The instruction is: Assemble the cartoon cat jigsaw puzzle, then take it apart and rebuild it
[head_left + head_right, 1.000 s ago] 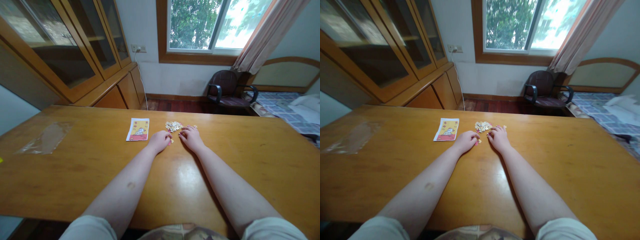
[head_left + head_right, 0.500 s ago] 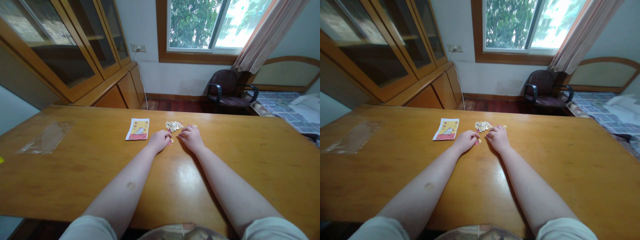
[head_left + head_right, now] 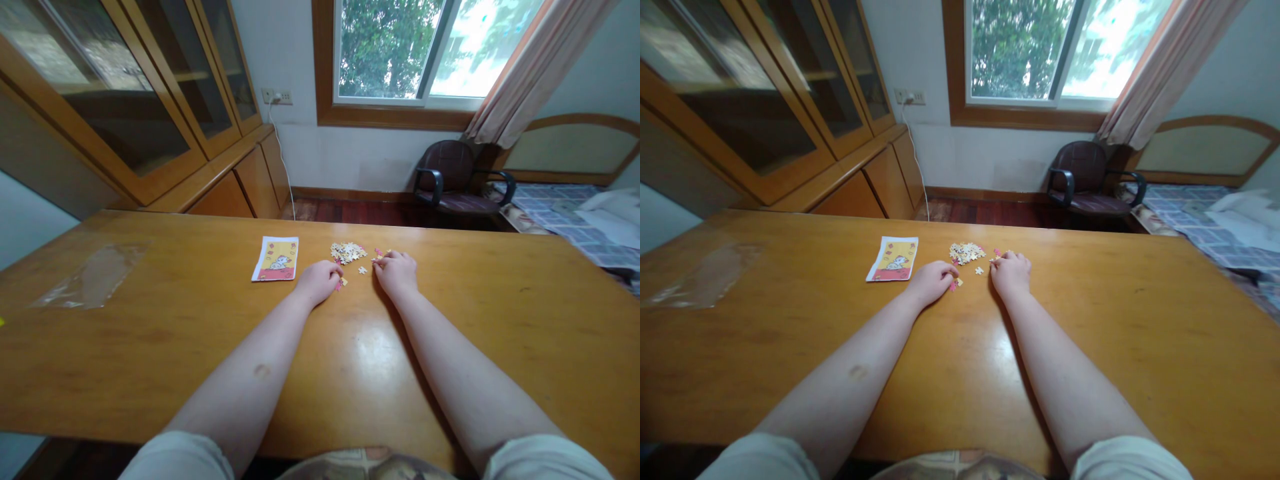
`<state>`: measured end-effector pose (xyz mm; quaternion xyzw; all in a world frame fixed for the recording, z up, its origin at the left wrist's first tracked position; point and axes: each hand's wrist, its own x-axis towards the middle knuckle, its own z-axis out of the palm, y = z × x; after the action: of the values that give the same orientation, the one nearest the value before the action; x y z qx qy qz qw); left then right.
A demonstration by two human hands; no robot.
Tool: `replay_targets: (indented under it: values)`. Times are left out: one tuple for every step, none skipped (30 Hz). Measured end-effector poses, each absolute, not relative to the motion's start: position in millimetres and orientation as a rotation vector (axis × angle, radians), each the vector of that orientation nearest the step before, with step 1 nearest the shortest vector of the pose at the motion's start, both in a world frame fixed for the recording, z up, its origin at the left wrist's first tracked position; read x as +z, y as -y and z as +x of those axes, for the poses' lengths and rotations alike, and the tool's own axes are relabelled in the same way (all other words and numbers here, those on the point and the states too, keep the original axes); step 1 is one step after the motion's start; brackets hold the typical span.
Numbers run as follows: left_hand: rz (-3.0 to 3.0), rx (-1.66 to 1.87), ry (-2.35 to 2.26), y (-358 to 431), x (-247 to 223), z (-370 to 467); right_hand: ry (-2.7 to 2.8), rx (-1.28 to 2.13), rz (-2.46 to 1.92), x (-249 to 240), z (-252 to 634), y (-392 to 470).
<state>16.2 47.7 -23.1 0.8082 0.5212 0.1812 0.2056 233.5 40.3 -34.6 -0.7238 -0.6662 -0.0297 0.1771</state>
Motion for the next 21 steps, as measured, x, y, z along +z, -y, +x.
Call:
replay_targets:
  values:
    - [2.248, 0.502, -1.456, -47.5, -22.7, 16.3, 1.876, -0.087, -2.045, -34.3, 232.7, -39.8]
    - [2.244, 0.499, -1.459, -47.4, -22.3, 16.4, 1.872, -0.089, -2.025, -33.8, 231.6, -39.2]
    - [2.241, 0.496, -1.462, -47.2, -21.9, 16.5, 1.882, -0.086, -1.988, -33.4, 230.4, -38.5]
    - [2.239, 0.494, -1.464, -47.0, -21.6, 16.6, 1.905, -0.076, -1.94, -33.1, 228.8, -37.8]
    - [2.24, 0.493, -1.464, -46.9, -21.2, 16.7, 1.941, -0.062, -1.889, -33.0, 227.2, -37.1]
    - [2.244, 0.494, -1.464, -46.8, -21.0, 16.8, 1.985, -0.045, -1.845, -33.3, 225.5, -36.5]
    - [2.249, 0.494, -1.462, -46.7, -20.7, 16.8, 2.033, -0.027, -1.811, -33.8, 224.0, -36.2]
    - [2.252, 0.493, -1.46, -46.6, -20.6, 16.8, 2.075, -0.011, -1.788, -34.8, 222.8, -36.2]
    - [2.253, 0.492, -1.459, -46.6, -20.5, 16.7, 2.103, 0.002, -1.771, -36.1, 222.1, -36.6]
    - [2.252, 0.49, -1.459, -46.7, -20.5, 16.6, 2.118, 0.014, -1.754, -37.7, 221.9, -37.2]
    - [2.249, 0.488, -1.462, -46.9, -20.5, 16.5, 2.127, 0.026, -1.728, -39.4, 222.0, -38.0]
    - [2.247, 0.487, -1.465, -47.1, -20.7, 16.4, 2.133, 0.041, -1.695, -41.0, 222.2, -38.8]
    - [2.248, 0.486, -1.467, -47.3, -21.0, 16.3, 2.138, 0.055, -1.655, -42.5, 222.3, -39.4]
    - [2.249, 0.488, -1.468, -47.6, -21.4, 16.2, 2.149, 0.065, -1.612, -43.8, 222.2, -39.7]
    - [2.253, 0.489, -1.467, -47.9, -21.8, 16.2, 2.172, 0.069, -1.566, -44.6, 221.7, -39.6]
    - [2.259, 0.491, -1.466, -48.1, -22.2, 16.2, 2.204, 0.064, -1.521, -45.1, 220.7, -39.2]
    - [2.264, 0.492, -1.465, -48.3, -22.6, 16.3, 2.243, 0.055, -1.479, -45.3, 219.4, -38.4]
    - [2.269, 0.495, -1.465, -48.4, -22.9, 16.4, 2.284, 0.046, -1.441, -45.3, 217.8, -37.6]
    - [2.272, 0.497, -1.468, -48.5, -23.1, 16.5, 2.323, 0.043, -1.411, -45.1, 216.2, -36.8]
    - [2.274, 0.499, -1.47, -48.5, -23.2, 16.5, 2.349, 0.048, -1.39, -45.0, 214.8, -36.2]
    - [2.274, 0.5, -1.473, -48.4, -23.2, 16.6, 2.356, 0.057, -1.384, -44.8, 213.6, -35.8]
